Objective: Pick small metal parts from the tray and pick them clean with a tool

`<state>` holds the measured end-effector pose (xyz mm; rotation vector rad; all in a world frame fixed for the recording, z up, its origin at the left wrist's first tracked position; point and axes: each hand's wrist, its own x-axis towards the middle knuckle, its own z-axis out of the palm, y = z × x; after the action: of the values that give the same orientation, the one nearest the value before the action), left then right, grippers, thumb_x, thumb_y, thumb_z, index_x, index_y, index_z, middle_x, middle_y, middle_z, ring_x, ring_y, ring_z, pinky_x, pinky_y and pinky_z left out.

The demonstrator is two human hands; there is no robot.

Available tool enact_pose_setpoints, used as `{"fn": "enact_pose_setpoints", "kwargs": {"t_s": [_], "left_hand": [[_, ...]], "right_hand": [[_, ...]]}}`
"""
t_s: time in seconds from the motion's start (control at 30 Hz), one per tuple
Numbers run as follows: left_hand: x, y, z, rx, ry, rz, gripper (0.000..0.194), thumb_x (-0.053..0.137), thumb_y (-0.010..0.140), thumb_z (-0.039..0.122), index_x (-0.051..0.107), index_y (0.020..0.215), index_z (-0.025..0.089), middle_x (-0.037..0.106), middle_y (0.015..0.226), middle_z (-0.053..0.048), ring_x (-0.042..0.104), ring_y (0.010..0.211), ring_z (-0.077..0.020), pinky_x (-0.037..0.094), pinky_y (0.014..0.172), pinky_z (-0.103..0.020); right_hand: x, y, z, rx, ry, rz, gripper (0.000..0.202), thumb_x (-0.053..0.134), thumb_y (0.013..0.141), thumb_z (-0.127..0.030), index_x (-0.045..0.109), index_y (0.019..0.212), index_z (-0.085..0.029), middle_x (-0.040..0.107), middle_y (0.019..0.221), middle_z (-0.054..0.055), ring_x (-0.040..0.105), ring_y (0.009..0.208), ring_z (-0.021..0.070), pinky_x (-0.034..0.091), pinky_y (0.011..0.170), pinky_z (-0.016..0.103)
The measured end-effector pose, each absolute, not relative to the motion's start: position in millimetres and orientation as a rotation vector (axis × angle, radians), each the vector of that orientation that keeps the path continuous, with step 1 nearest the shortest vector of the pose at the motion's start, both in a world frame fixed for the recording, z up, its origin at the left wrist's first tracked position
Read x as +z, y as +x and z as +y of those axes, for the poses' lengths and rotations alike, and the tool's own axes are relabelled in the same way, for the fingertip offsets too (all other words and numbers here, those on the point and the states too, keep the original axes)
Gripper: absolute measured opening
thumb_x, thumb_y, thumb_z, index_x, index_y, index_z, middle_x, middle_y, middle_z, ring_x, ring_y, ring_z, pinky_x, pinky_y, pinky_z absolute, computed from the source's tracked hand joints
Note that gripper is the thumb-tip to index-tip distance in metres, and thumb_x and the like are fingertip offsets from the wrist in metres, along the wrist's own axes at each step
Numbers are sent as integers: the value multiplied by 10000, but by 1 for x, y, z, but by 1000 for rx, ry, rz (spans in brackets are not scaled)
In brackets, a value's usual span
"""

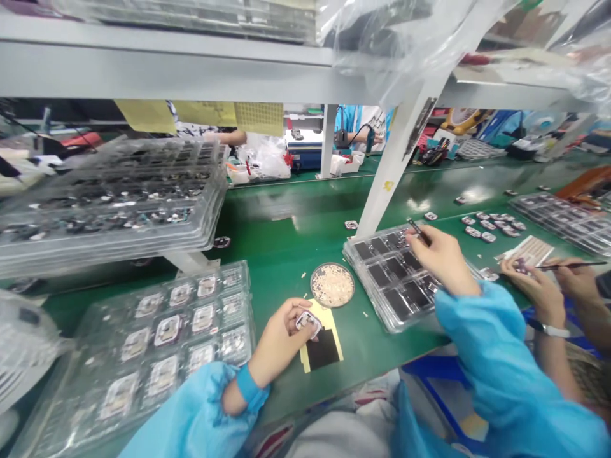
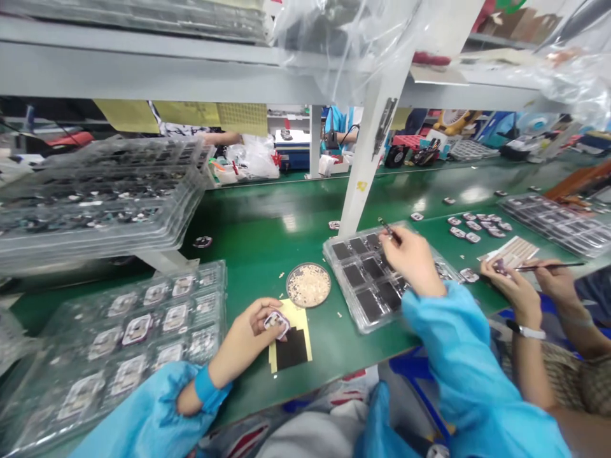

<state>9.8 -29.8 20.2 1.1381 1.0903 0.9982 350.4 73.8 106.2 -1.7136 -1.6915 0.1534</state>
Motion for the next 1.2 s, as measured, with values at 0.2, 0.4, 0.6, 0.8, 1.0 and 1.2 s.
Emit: {"fn": "enact_pose_setpoints", "kwargs": {"t_s": [0.2,0.4,0.6,0.8,1.0,1.2], "left_hand": [[22,7,-29,926,1168,1140,309,750,799,409,652,949,157,708,812,-41,672,695,-174,592,591,-292],[23,8,-29,953,1161,1130,315,760,792,426,654,916,157,696,798,-35,654,678,-158,579,554,-262],[23,8,-29,940,1164,1135,323,761,794,429,660,933,156,696,801,-38,661,717,-168,586,583,-267],[25,7,-30,968,1150,1126,324,768,787,433,669,914,151,698,793,-44,654,703,-168,576,554,-256],[32,9,-31,995,1087,1130,339,783,768,449,678,843,136,681,706,-36,614,612,-152,530,489,-235],[36,3,-31,1042,1064,1139,396,577,934,469,722,1016,110,693,626,-46,546,533,-113,368,480,-194]], "right_hand": [[92,389,134,79,-2215,-1891,510,642,800,-644,743,1031,-200,752,954,144,700,863,337,488,674,365],[79,391,131,73,-2146,-1895,508,678,787,-602,726,1097,-203,749,1005,141,697,894,325,488,722,363],[77,391,132,125,-2059,-1883,371,711,778,-531,727,954,-205,746,882,99,684,781,280,468,667,333],[84,380,119,170,-1899,-1839,227,688,834,-402,685,883,-181,739,861,61,679,781,230,478,701,303],[98,319,53,836,-1360,-1695,321,716,840,-485,709,917,-174,753,883,51,697,798,216,526,748,315],[72,238,-7,1351,-1211,-1645,220,783,807,-385,726,800,-173,748,766,29,670,714,182,504,668,273]]}}
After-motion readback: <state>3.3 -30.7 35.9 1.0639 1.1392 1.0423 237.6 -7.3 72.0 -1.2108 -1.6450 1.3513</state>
